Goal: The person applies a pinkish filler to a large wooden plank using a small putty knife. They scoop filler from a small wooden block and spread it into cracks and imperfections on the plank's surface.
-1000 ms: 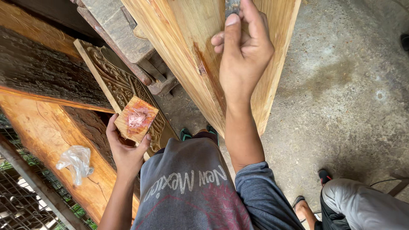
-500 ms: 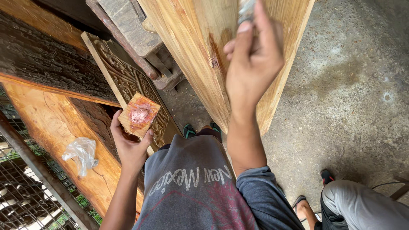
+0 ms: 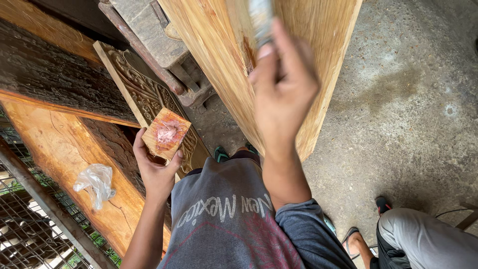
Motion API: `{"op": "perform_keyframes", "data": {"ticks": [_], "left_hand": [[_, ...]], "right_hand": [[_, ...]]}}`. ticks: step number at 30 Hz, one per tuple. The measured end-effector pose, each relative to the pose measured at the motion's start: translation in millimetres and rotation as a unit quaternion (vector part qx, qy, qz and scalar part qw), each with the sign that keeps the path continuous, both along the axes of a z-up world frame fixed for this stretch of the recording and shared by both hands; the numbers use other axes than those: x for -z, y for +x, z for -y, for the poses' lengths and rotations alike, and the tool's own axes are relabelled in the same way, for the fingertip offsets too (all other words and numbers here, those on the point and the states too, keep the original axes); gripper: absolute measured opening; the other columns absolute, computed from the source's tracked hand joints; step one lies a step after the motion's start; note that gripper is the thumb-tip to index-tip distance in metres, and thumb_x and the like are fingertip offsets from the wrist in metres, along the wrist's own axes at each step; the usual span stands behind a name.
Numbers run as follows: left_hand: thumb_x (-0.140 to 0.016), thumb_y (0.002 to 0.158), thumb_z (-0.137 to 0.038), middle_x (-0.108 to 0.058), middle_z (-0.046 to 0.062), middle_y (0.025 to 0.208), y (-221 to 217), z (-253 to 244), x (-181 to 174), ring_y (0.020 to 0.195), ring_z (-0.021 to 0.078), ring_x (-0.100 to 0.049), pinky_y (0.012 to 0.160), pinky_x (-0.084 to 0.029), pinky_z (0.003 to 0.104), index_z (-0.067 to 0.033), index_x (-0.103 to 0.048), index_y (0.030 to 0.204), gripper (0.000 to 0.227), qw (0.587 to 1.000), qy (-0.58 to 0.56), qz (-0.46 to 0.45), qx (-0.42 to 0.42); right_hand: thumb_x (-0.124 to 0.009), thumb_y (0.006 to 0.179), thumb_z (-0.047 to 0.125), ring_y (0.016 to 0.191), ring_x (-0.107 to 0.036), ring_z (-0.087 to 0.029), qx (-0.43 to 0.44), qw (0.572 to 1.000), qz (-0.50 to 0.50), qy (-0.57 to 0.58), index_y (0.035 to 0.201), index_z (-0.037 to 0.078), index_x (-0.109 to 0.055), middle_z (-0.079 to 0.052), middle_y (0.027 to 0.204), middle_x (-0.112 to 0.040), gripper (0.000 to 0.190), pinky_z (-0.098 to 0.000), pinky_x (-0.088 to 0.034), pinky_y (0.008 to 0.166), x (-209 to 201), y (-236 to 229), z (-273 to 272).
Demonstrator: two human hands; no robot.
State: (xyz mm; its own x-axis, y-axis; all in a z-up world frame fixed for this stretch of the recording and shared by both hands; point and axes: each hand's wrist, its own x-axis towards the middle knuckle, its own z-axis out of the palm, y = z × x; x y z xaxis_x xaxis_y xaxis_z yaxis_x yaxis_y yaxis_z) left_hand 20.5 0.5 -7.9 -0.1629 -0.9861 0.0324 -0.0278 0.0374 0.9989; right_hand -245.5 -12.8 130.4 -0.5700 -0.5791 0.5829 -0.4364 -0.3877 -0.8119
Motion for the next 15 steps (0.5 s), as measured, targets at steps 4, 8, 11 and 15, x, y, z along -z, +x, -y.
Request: {"op": "perform_keyframes", "data": {"ticks": [4, 8, 11, 15], "left_hand": [[-0.08, 0.088, -0.003, -0.046, 0.013, 0.148, 3, 0, 3, 0.138, 0.0235, -0.053, 0.118, -0.047, 0.039, -0.0036, -0.027, 0.158, 0.088, 1.0, -0.022, 0.001, -0.004], [-0.08, 0.085, -0.005, -0.048, 0.014, 0.144, 0, -1, 16, 0.134, 0.024, -0.055, 0.115, -0.049, 0.039, -0.003, -0.026, 0.156, 0.089, 1.0, 0.0, 0.006, 0.014], [-0.08, 0.083, -0.006, -0.048, 0.016, 0.145, -3, -3, 36, 0.134, 0.0243, -0.053, 0.113, -0.046, 0.039, -0.0018, -0.025, 0.157, 0.092, 0.998, 0.047, -0.016, 0.042], [-0.079, 0.079, -0.006, -0.05, 0.017, 0.142, 0, -18, 80, 0.13, 0.0246, -0.055, 0.109, -0.048, 0.04, -0.0013, -0.025, 0.153, 0.092, 0.987, 0.14, 0.017, 0.072]], "right_hand": [[-0.059, 0.116, -0.006, 0.069, -0.067, -0.009, 0.024, 0.998, 0.049, -0.018, 0.143, 0.004, -0.061, -0.008, 0.109, -0.061, 0.029, -0.0209, -0.054, 0.055, 6, -27, 23], [-0.06, 0.114, -0.003, 0.073, -0.069, -0.008, -0.005, 0.999, -0.025, 0.03, 0.146, 0.007, -0.059, -0.006, 0.113, -0.062, 0.033, -0.0214, -0.056, 0.062, 9, 6, 11], [-0.064, 0.111, -0.003, 0.076, -0.07, -0.01, -0.05, 0.995, -0.056, 0.068, 0.138, 0.004, -0.062, -0.006, 0.112, -0.066, 0.028, -0.0232, -0.056, 0.067, 20, 29, -24], [-0.061, 0.105, -0.002, 0.082, -0.068, -0.012, -0.056, 0.992, 0.097, 0.062, 0.127, -0.005, -0.06, -0.01, 0.113, -0.064, 0.022, -0.0273, -0.058, 0.071, 70, 16, -51]]}}
